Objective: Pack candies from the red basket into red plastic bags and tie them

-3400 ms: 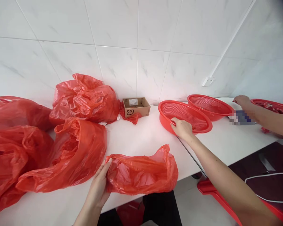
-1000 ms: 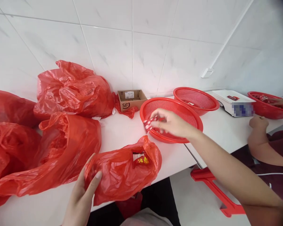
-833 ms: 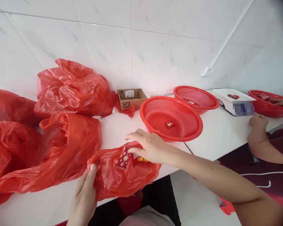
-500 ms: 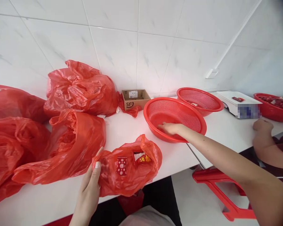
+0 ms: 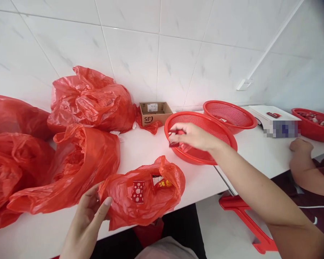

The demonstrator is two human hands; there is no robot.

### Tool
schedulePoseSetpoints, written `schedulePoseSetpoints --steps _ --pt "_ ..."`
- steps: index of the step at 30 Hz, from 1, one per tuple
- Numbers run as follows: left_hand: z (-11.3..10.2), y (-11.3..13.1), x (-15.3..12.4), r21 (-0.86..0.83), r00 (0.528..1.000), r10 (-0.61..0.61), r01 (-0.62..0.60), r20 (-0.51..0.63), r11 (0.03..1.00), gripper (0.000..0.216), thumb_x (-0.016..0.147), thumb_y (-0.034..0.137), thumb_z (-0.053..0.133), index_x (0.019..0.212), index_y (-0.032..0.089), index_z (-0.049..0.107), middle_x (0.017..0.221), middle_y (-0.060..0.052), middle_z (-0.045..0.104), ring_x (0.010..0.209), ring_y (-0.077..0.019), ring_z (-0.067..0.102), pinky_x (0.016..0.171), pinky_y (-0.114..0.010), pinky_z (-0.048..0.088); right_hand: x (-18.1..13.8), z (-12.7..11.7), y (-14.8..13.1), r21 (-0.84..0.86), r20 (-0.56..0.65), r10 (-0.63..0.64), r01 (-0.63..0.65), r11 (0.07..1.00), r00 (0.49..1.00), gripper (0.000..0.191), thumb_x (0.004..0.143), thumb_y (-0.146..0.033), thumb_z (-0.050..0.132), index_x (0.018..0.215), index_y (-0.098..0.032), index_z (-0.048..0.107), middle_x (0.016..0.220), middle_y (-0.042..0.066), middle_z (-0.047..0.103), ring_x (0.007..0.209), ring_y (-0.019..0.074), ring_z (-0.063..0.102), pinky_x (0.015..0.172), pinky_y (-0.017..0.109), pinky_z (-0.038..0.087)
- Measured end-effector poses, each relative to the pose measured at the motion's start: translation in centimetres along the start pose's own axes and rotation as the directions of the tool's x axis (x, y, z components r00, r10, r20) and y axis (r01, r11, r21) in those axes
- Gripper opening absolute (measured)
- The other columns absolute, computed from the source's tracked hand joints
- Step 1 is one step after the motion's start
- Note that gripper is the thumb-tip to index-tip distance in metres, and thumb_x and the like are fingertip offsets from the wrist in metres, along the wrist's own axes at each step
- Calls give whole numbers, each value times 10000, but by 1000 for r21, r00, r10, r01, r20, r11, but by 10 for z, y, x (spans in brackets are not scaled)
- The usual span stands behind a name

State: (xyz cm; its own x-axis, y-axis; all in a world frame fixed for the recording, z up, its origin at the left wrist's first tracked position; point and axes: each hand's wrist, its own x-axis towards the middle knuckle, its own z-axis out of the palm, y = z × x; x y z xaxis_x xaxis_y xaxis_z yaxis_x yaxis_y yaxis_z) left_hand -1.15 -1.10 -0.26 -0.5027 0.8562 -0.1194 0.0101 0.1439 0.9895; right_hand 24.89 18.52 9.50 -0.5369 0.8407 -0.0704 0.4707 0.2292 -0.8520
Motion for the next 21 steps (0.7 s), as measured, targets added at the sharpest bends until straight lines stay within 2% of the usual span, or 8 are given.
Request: schedulePoseSetpoints --steps 2,4,6,9,13,16,19,21 --pt "1 1 0 -40 1000 -11 11 13 999 434 689 516 762 991 235 626 838 -15 673 672 -168 608 527 -220 518 -5 36 -12 74 149 -57 46 996 987 301 819 -413 698 1018 -194 641 835 7 668 685 117 636 579 223 493" --pt "2 0 1 -82 999 -24 27 42 996 354 712 504 752 874 220 618 704 15 620 597 -125 548 523 -184 488 -5 71 -14 12 250 -105 105 994 963 270 801 -395 723 965 -187 670 831 4 673 720 124 624 636 238 485" --pt "2 -1 3 -125 996 -38 48 82 991 338 726 501 748 856 216 619 666 27 583 599 -112 525 545 -167 480 -3 97 -10 -129 285 -139 181 975 949 252 798 -389 732 937 -183 695 888 28 689 798 153 621 723 277 476" --pt "1 -3 5 -170 993 -45 64 111 983 361 714 506 759 891 217 635 690 21 581 639 -122 531 576 -177 487 0 113 -3 -251 246 -177 239 938 953 261 853 -386 675 1020 -187 702 1025 75 697 911 192 627 811 321 459" --pt "3 1 3 -225 997 -52 64 60 972 326 727 479 754 882 214 644 673 24 564 653 -117 511 600 -163 463 -8 115 -6 -162 204 -229 264 951 952 265 946 -356 540 1142 -217 651 1076 63 709 962 179 656 831 305 477" --pt "6 6 -1 -245 998 -52 60 43 968 313 730 470 749 878 213 649 667 25 557 650 -118 500 598 -168 452 -14 111 -13 -192 211 -300 341 920 930 304 946 -314 534 1229 -227 600 1208 69 676 1037 185 653 888 318 481" --pt "6 7 -2 -243 999 -42 49 34 969 313 721 464 757 873 211 654 675 24 558 663 -118 506 617 -168 456 -5 83 -9 -271 96 -308 322 907 947 335 959 -313 491 1279 -246 559 1283 60 636 1032 165 652 899 309 493" --pt "4 6 -2 -238 998 -47 53 29 970 317 716 462 762 878 212 654 676 26 562 668 -115 510 626 -161 458 7 47 5 -387 -5 -229 209 898 973 340 968 -335 457 1287 -255 543 1281 60 631 1075 174 632 918 316 489"
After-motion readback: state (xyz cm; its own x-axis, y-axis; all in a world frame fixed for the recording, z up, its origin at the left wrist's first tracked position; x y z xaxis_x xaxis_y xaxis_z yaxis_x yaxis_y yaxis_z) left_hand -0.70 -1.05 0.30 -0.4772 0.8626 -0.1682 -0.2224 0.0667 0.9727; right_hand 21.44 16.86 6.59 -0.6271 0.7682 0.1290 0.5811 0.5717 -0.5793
